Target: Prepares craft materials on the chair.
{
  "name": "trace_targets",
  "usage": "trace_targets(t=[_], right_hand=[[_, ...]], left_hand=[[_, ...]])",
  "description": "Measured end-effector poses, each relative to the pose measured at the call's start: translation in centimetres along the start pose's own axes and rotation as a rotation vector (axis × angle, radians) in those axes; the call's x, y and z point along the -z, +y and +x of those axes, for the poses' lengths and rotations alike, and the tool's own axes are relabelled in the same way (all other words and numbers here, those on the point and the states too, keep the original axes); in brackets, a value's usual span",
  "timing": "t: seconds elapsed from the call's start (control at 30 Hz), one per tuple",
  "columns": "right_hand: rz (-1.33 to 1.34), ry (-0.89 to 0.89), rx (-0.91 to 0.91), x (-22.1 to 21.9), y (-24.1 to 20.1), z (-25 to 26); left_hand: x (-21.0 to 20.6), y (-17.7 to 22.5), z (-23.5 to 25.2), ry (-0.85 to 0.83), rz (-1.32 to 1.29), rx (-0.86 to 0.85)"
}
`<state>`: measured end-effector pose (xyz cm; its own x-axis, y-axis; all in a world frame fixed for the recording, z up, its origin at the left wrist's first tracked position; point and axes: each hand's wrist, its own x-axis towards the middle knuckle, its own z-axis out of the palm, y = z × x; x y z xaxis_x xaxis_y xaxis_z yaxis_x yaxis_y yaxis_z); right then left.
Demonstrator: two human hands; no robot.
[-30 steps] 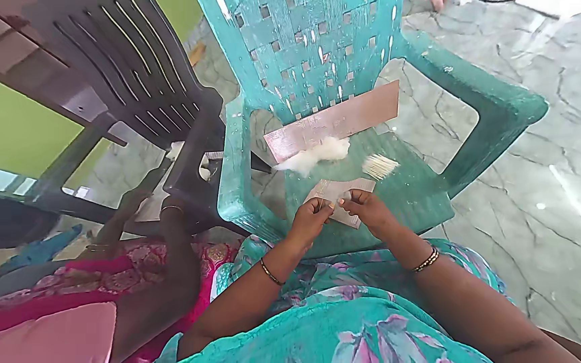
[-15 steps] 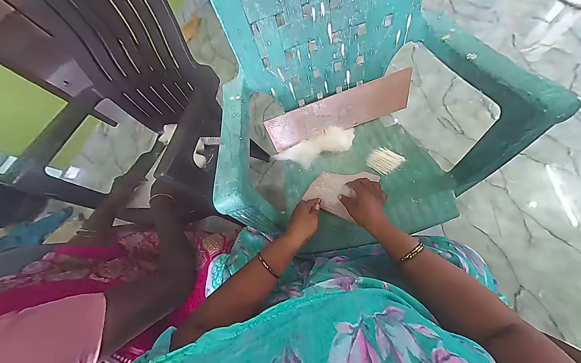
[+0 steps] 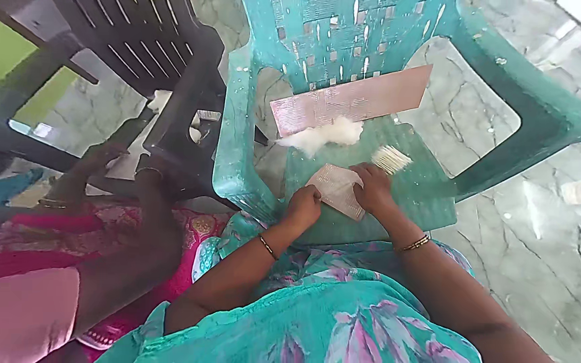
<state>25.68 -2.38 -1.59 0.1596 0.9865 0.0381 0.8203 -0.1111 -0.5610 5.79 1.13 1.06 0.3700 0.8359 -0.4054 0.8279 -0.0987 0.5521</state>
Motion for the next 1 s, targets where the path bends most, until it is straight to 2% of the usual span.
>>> trace_targets(t=[0.13,0.2,0.37,0.47,0.6,0.7,0.8,1.0], right_hand=[[-0.174,-0.312,0.281,-1.1,0.1,0.8],[-0.278,-0.44,0.291,-1.2,0.3,0.6],[-0.336,-0.497,0.356,0.9,1.5,-3.1],[-0.326,-0.574,0.331,2.5,2.2,-5.5],[-0.354,-0.572,0.376,4.8,2.9,-7.0],[-0.358,-0.473,0.383,5.7,2.6,-5.9],[-0.35,-0.356,0.395,4.0,2.1,-3.4],[-0.316,-0.39,0.417,-1.1,0.2,0.5]], left_hand=[[0.2,0.4,-0.2,-0.001,0.036,-0.026],[0.2,0.6,-0.3,-0.007,0.045,-0.035],[0.1,0.1,-0.9,-0.076,0.062,-0.062],[0.0,0.0,-1.6,-0.137,0.06,-0.111],[-0.5,-0.3,-2.1,-0.171,0.037,-0.152],[-0.4,-0.7,-2.1,-0.099,-0.007,-0.169],[0.2,-1.0,-1.5,-0.034,-0.023,-0.153],[1.3,-0.4,-0.8,-0.052,0.068,-0.104]])
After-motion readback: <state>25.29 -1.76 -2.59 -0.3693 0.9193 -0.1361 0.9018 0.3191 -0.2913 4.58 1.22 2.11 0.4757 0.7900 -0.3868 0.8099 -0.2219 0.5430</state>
